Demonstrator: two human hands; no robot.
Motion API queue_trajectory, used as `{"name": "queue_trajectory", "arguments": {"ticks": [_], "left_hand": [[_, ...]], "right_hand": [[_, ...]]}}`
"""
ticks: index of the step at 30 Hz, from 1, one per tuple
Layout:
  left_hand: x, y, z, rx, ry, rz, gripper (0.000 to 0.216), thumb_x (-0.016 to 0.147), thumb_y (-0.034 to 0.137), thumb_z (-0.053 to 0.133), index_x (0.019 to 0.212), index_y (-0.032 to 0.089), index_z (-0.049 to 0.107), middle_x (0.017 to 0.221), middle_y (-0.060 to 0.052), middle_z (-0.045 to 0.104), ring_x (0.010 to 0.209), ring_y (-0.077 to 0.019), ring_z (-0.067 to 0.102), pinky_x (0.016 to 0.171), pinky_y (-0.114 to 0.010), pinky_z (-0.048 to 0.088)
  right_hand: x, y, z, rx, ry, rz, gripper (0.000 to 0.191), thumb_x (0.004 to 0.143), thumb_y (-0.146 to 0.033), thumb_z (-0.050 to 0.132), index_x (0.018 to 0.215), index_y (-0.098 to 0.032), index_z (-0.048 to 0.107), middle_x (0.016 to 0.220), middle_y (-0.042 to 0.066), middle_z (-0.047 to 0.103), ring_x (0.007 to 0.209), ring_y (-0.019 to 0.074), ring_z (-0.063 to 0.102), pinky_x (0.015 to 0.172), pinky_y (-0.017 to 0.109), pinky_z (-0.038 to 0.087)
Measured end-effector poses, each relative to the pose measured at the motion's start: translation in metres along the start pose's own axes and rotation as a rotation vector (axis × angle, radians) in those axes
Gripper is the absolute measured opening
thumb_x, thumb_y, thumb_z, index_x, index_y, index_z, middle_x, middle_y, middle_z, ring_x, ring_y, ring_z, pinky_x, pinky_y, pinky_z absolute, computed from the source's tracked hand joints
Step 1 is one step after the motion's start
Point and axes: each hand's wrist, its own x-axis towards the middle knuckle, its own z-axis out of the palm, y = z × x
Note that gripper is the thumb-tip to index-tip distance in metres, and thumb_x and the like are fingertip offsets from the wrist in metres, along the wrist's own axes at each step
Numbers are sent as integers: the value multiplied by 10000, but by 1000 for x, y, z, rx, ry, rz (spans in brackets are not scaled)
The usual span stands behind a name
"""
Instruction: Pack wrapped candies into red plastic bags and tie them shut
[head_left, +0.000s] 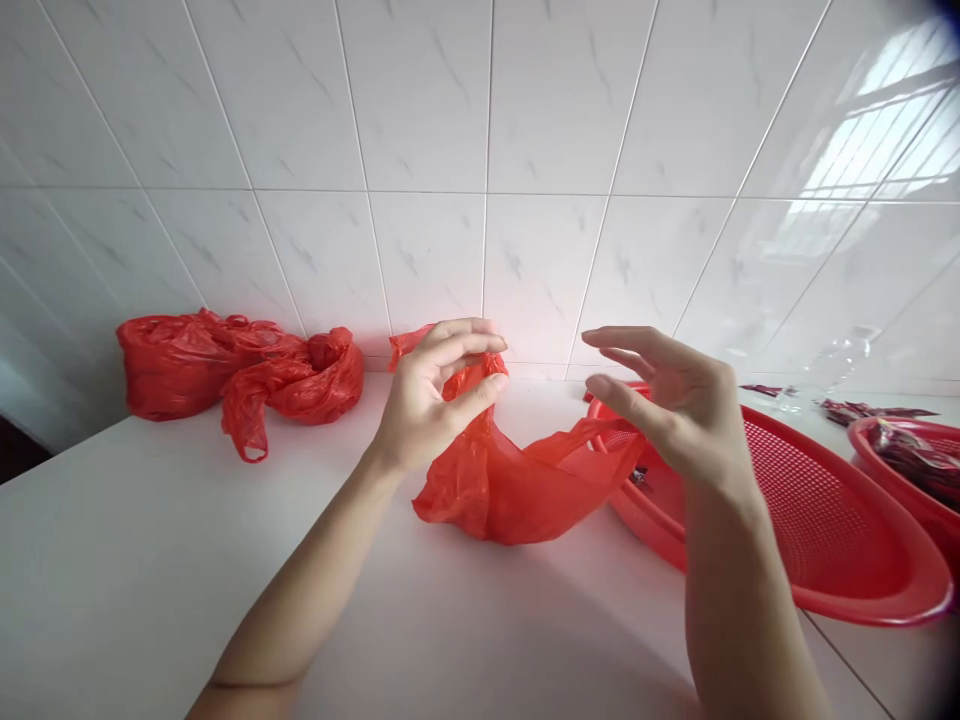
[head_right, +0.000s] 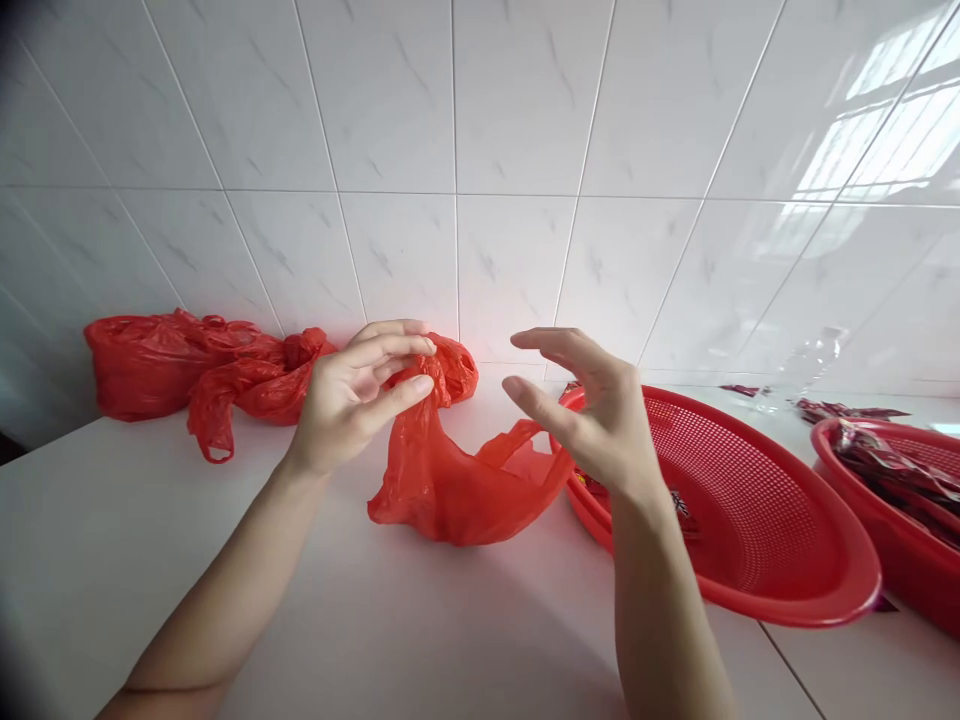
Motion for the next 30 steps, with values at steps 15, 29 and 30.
{"name": "queue_trajectory", "arguments": {"ticks": [15, 29, 30], "left_hand": [[-4, 1, 22, 153, -140, 87, 411, 793, 300, 790, 1187, 242, 689, 1301, -82, 610, 1254, -264, 553, 1073, -401, 483], [0, -3, 30, -90, -90, -163, 246, 862, 360, 721, 1038, 188, 727, 979, -56, 723, 913, -189, 679, 798, -293, 557], [1, -4, 30, -89, -74, -159, 221, 867, 357, 714, 995, 177, 727, 947, -55, 722, 878, -181, 675, 776, -286, 552]], "right_hand": [[0, -6, 4, 406, -139, 197, 286, 838, -322, 754, 1100, -227, 695, 969, 58, 738, 794, 177, 694, 674, 307, 595], [2, -3, 21, 482, -146, 8, 323, 815, -286, 777, 1129, -253, 708, 1124, 62, 698, 1042, 241, 667, 899, 420, 569], [3, -1, 21, 464, -143, 12, 345, 809, -289, 781, 1142, -255, 699, 1150, 63, 687, 1044, 238, 664, 902, 417, 568]]}}
